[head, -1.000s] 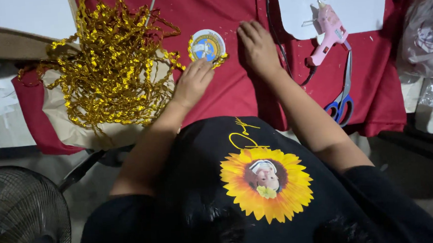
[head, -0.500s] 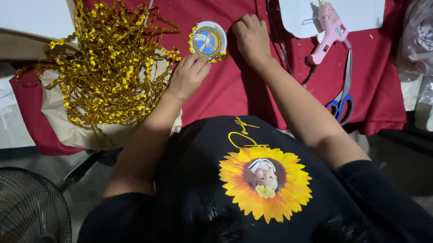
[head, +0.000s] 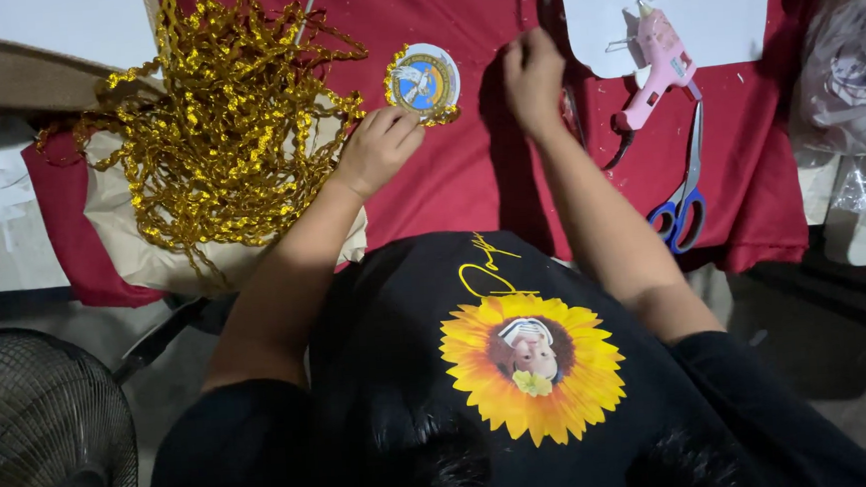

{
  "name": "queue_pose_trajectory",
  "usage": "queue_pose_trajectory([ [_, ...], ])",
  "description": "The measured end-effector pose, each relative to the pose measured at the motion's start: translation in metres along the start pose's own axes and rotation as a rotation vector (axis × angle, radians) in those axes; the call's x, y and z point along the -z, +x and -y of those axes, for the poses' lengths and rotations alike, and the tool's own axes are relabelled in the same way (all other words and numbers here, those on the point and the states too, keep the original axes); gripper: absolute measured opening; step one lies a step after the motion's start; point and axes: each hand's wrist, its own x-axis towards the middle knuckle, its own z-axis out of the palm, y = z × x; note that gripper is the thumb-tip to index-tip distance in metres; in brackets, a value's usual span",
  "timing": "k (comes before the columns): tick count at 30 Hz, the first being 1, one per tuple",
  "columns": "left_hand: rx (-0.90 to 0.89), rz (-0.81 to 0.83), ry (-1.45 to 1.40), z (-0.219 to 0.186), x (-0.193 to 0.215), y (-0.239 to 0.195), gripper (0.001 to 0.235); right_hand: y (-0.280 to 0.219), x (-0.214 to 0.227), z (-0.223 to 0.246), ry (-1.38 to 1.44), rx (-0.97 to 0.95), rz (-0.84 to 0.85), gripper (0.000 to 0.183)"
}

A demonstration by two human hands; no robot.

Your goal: Applying gold decorative trim to the edges of circular medallions using a hot glue gun.

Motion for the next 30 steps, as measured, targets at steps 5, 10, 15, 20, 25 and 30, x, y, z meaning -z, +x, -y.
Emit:
queue_pose_trajectory([
  [5,-0.01,0.02,-0.027,0.003,-0.006,-0.003,0.021,-0.014,0.017,-0.006,-0.186,-0.116,0.157,0.025],
  [10,-0.021,0.003,-0.048,0.0,-0.003,-0.008,0.021,-0.058,0.048,0.027,-0.258,0.256,0.242,0.021],
  [15,-0.027,-0.022,0.023,-0.02,0.03,0.008,0.029,-0.09,0.081,0.028,-0.418,0.423,0.274,0.039],
  [20,0.211,-0.13,-0.136,-0.049,0.029,0.022,0.027,-0.089,0.117,0.03,1.144,-0.861,0.191,0.042],
  [25,0.458,-0.166,-0.509,-0.088,0.008,0.079,0.014,-0.092,0.138,0.068,1.444,-0.826,0.289,0.039],
  [30,0.487,-0.169,-0.767,-0.098,-0.002,0.117,0.024,-0.097,0.15,0.082,1.383,-0.758,0.267,0.034],
])
